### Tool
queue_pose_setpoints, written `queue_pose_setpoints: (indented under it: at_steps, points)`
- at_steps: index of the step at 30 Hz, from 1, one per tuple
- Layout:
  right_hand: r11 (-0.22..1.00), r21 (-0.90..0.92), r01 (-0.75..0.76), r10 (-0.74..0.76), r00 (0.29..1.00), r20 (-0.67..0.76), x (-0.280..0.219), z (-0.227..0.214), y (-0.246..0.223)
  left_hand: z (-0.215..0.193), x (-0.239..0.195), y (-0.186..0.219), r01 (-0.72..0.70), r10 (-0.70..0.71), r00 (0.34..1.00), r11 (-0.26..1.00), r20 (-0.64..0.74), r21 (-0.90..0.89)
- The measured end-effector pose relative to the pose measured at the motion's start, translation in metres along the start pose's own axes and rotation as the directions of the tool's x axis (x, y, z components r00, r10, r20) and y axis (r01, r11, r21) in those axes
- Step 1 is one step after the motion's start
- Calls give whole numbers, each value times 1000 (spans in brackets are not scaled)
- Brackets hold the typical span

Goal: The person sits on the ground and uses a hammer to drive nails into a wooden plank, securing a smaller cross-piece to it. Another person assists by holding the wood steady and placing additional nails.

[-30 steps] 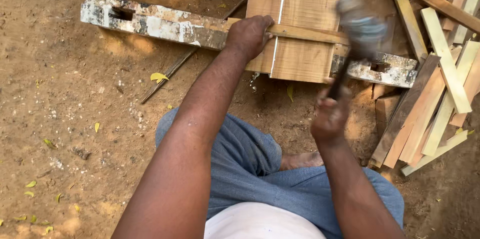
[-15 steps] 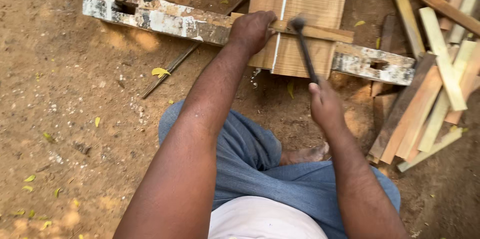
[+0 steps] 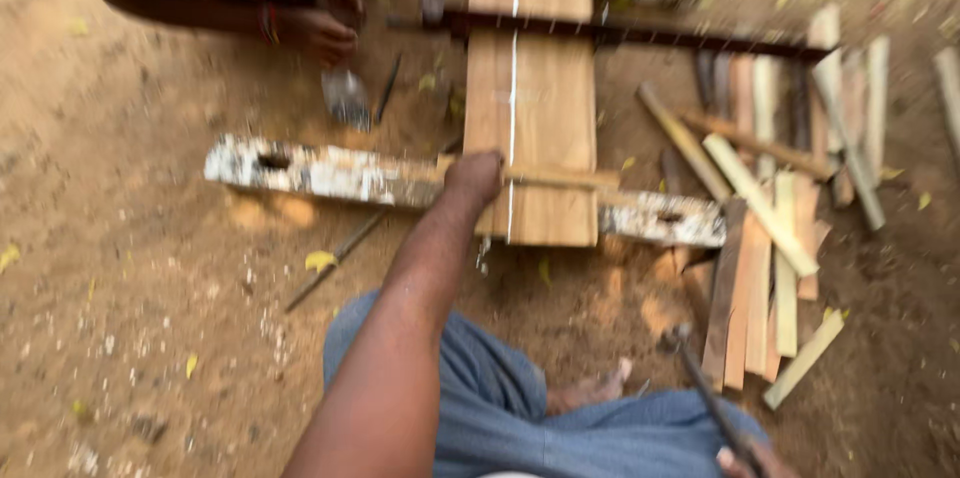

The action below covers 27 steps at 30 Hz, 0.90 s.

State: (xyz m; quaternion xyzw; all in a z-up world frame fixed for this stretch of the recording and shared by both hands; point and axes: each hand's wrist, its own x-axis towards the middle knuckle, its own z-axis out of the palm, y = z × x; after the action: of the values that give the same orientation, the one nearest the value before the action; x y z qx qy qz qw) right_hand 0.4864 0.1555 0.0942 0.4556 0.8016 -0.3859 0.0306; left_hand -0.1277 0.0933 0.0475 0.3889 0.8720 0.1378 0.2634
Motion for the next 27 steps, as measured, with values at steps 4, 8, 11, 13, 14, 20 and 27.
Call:
queue_pose_setpoints:
  at_steps: [4, 8, 11, 13, 14, 20, 27]
  points:
    - [973, -97, -211, 217, 975, 53, 36, 4, 16, 25, -26, 35, 236, -248, 966, 721, 75, -652]
    - [926, -177, -334, 357, 927, 113, 40, 30, 0, 99, -78, 53, 377, -211, 810, -529, 548, -761]
    - [907, -223, -358, 390, 913, 123, 35, 39, -12, 144, -145, 57, 487, -15, 785, -602, 620, -632]
    - [902, -252, -349, 388, 914, 121, 29, 38, -12, 150, -177, 62, 512, 61, 818, -532, 573, -674]
    - [905, -264, -333, 372, 921, 116, 33, 35, -14, 147, -190, 65, 514, 69, 833, -461, 549, -723]
    - [841, -398, -366, 422, 904, 61, 9, 28, -25, 72, -220, 88, 425, 127, 905, -266, 405, -865]
    - [870, -358, -340, 369, 929, 16, -28, 18, -58, 37, -246, 97, 316, 205, 944, -333, 259, -889]
